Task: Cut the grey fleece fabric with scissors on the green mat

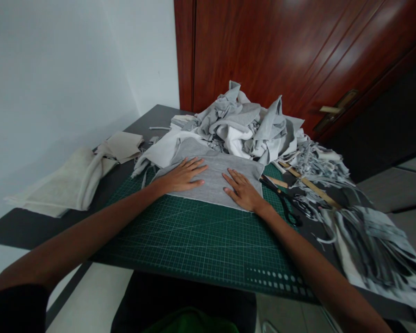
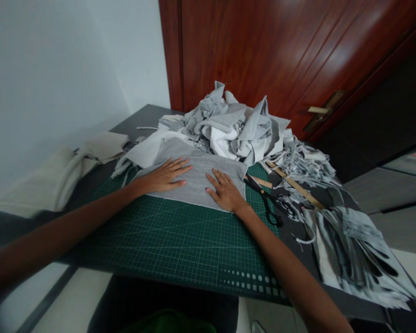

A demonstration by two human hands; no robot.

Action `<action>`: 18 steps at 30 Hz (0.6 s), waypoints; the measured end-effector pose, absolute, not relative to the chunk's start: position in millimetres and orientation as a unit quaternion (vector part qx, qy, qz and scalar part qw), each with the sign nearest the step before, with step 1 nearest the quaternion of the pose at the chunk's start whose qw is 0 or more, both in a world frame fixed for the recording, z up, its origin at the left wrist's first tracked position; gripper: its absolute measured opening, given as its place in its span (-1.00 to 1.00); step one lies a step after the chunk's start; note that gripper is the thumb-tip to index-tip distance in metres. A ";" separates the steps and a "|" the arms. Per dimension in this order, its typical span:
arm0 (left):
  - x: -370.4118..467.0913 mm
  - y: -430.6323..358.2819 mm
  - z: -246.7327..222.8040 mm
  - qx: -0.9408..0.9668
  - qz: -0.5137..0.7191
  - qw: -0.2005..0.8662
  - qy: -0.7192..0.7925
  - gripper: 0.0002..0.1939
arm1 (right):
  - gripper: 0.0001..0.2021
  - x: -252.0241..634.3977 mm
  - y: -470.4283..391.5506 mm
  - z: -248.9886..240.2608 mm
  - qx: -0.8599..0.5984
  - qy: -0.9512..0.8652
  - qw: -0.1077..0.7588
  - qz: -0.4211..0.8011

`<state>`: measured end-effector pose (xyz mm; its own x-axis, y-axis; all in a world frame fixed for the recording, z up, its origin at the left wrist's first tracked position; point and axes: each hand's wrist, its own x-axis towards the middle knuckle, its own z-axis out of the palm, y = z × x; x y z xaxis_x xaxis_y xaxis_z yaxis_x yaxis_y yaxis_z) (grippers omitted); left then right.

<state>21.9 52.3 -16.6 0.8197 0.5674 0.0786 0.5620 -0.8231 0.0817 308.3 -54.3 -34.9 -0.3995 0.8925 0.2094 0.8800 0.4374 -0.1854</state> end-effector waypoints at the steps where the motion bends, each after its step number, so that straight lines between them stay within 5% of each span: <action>1: 21.5 57.0 -17.1 0.953 0.051 0.027 0.296 -0.27 | -0.38 307.6 -50.4 -34.4 -0.530 -0.836 0.141 0.021; 18: 9.0 60.2 -14.6 0.962 0.040 0.021 0.269 -0.28 | -0.41 300.2 -53.3 -33.7 -0.508 -0.837 0.195 0.055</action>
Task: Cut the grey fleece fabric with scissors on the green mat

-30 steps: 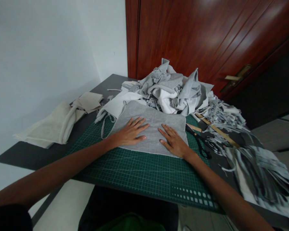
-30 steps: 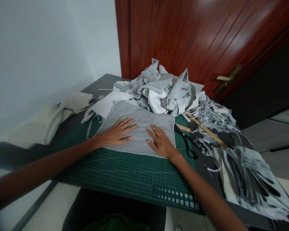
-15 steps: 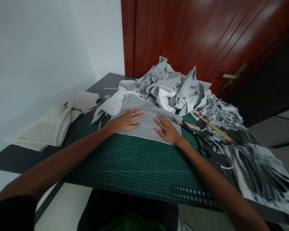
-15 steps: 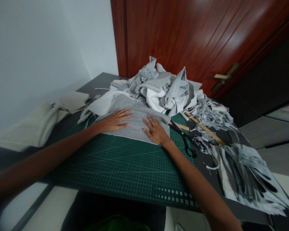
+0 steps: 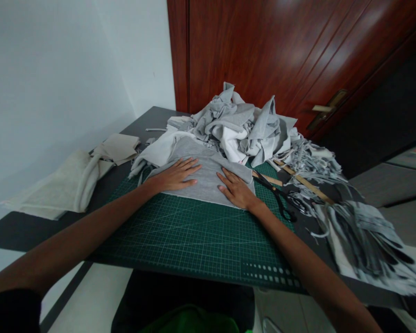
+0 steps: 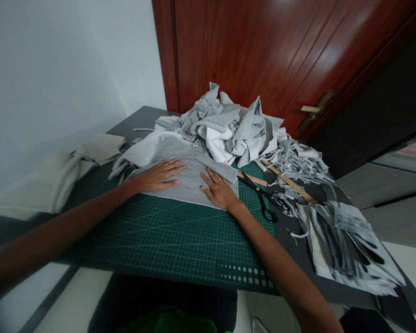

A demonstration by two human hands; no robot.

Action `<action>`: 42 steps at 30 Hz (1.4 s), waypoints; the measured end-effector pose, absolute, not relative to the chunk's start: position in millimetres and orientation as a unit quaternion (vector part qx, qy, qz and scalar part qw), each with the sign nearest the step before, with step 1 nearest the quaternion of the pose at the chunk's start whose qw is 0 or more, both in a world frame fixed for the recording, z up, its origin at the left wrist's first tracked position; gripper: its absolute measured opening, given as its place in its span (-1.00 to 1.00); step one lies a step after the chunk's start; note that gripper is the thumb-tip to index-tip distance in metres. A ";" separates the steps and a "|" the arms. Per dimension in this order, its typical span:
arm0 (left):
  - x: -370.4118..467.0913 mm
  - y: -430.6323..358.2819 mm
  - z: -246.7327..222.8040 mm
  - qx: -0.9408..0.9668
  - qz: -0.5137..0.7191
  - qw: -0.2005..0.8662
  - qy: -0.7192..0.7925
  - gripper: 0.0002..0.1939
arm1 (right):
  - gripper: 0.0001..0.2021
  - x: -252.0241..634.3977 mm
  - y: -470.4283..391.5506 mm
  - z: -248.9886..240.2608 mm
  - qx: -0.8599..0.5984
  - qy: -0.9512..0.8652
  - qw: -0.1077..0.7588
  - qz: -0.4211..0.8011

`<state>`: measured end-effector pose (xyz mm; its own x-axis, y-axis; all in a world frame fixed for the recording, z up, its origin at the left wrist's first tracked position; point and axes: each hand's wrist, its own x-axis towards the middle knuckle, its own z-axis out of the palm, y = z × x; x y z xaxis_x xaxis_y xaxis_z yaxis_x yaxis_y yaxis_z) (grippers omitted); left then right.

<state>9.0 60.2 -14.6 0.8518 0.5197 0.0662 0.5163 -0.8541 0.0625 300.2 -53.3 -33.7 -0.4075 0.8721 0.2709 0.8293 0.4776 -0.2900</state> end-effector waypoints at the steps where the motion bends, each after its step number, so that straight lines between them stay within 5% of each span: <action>1: 7.9 59.6 -14.9 0.962 0.042 0.021 0.268 -0.29 | -0.42 300.6 -58.7 -30.2 -0.490 -0.845 0.206 0.059; 5: 6.1 55.7 -12.8 0.964 0.059 0.017 0.259 -0.33 | -0.63 323.3 -87.4 -4.6 -0.446 -0.851 0.274 0.044; 9: 8.4 35.9 -6.1 0.957 0.133 -0.009 0.258 -0.44 | -0.74 389.3 -121.3 10.9 -0.585 -0.736 0.332 -0.079; 16: 27.3 -32.7 -1.6 0.967 0.188 0.001 0.171 -0.74 | -0.67 493.6 -180.4 -38.4 -0.709 -0.665 0.163 -0.165; 21: 59.4 -74.4 -1.0 0.982 0.153 0.060 0.091 -0.63 | -0.59 480.6 -193.0 -47.1 -0.729 -0.645 0.115 -0.199; 30: 122.6 -76.5 -10.6 0.969 0.173 0.087 0.156 -0.77 | -0.71 420.8 -169.8 -18.6 -0.737 -0.622 0.184 -0.188; 37: 136.6 -73.7 -15.6 0.958 0.168 0.140 0.183 -0.83 | -0.75 347.6 -132.6 11.7 -0.520 -0.797 0.296 0.081; 42: 135.6 -70.7 -17.7 0.944 0.190 0.197 0.185 -0.88 | -0.72 318.0 -96.0 -16.8 -0.528 -0.763 0.331 0.172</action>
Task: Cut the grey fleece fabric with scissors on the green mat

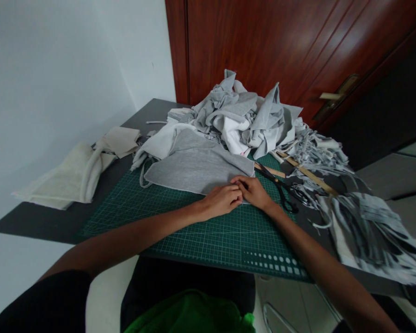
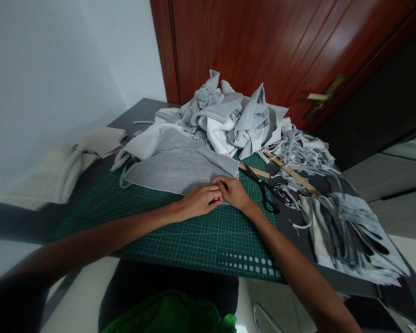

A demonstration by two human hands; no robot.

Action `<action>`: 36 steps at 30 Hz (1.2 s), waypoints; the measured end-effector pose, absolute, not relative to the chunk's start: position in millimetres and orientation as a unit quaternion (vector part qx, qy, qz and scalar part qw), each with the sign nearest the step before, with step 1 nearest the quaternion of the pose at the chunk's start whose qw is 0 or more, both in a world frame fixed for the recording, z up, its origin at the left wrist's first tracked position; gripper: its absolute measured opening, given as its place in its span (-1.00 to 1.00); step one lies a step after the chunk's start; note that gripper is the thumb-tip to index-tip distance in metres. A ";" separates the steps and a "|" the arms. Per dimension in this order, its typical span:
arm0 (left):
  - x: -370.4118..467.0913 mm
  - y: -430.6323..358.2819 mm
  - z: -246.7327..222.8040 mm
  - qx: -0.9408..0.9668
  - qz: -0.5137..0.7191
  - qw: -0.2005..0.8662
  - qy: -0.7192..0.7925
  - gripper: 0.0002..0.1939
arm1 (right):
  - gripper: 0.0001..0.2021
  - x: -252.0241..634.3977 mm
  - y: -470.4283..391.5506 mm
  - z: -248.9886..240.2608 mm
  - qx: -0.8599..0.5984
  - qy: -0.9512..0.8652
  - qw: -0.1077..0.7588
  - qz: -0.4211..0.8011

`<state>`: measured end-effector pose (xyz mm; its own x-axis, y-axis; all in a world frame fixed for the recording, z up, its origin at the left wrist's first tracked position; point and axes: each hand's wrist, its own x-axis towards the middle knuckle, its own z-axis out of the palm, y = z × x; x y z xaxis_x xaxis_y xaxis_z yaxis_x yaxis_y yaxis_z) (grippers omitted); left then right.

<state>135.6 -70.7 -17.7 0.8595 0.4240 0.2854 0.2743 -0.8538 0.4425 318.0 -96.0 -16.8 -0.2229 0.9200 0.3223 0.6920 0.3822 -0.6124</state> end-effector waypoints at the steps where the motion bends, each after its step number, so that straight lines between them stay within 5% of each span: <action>1: 134.5 -69.8 -17.6 0.942 0.191 0.208 0.179 -0.90 | -0.71 316.7 -92.4 -22.2 -0.536 -0.754 0.338 0.172; 26: 99.9 -86.7 -11.3 0.947 0.180 0.196 0.182 -0.75 | -0.72 321.9 -97.9 -18.4 -0.514 -0.770 0.338 0.170; 30: 95.1 -100.4 -4.8 0.946 0.164 0.158 0.229 -0.72 | -0.73 364.1 -115.9 -2.3 -0.554 -0.764 0.328 0.035; 36: 102.1 -113.8 -5.9 0.923 0.174 0.152 0.309 -0.72 | -0.70 462.3 -158.3 -19.4 -0.712 -0.670 0.185 -0.102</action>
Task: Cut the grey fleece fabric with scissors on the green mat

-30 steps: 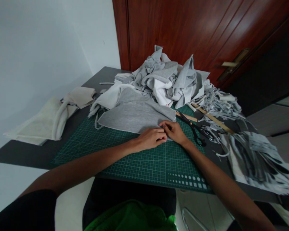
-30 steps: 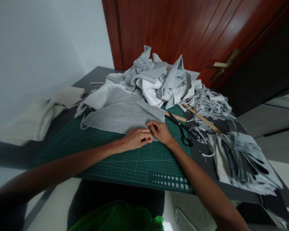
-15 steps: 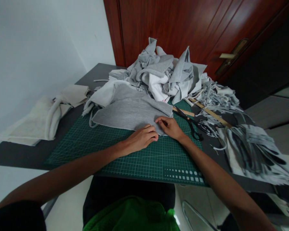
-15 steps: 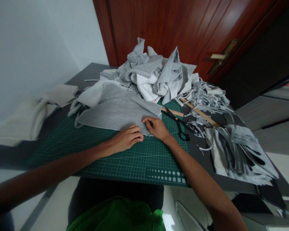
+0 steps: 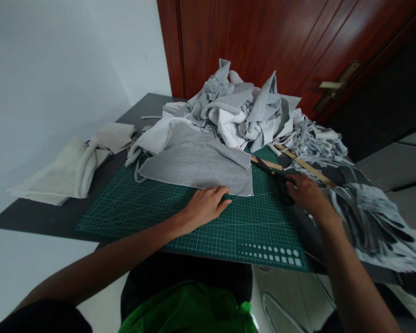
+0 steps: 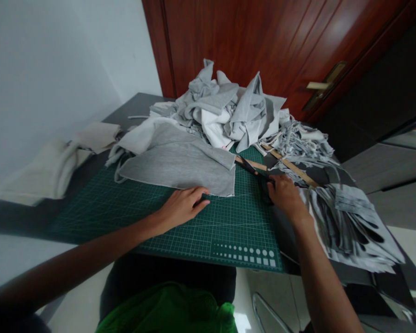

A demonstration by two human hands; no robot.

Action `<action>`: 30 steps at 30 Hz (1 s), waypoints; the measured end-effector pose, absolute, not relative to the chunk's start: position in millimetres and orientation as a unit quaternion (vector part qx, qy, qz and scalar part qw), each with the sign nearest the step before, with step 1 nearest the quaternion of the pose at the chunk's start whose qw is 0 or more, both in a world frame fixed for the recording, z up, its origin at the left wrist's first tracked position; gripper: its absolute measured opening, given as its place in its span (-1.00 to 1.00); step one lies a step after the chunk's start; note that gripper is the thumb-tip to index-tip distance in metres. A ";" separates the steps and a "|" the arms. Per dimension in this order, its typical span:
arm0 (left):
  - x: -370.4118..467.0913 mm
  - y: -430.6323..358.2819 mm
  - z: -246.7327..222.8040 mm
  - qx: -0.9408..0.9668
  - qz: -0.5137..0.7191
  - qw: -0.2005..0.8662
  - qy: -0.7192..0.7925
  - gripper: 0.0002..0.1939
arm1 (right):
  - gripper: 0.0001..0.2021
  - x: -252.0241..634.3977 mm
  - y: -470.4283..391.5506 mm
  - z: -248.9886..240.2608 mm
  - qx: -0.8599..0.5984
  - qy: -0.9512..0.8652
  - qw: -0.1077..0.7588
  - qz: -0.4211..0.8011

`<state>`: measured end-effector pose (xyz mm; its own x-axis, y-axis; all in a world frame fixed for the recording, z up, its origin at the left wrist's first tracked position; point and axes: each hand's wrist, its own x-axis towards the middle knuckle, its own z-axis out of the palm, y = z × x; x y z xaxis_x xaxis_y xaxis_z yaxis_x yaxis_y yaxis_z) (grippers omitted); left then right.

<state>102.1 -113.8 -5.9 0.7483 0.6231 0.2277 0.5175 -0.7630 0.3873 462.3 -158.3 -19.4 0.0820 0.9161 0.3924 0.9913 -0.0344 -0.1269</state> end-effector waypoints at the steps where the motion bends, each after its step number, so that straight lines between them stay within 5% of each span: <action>1: 105.1 -113.5 -6.8 0.922 0.176 0.145 0.312 -0.72 | -0.69 471.0 -163.9 -25.3 -0.710 -0.677 0.171 -0.093; 24: 116.5 -100.7 -16.7 0.929 0.183 0.146 0.285 -0.81 | -0.65 476.9 -170.9 -17.2 -0.813 -0.577 0.067 -0.036; 30: 113.7 -96.4 -22.8 0.916 0.210 0.180 0.289 -0.80 | -0.63 483.4 -178.6 -5.9 -0.805 -0.586 0.065 0.065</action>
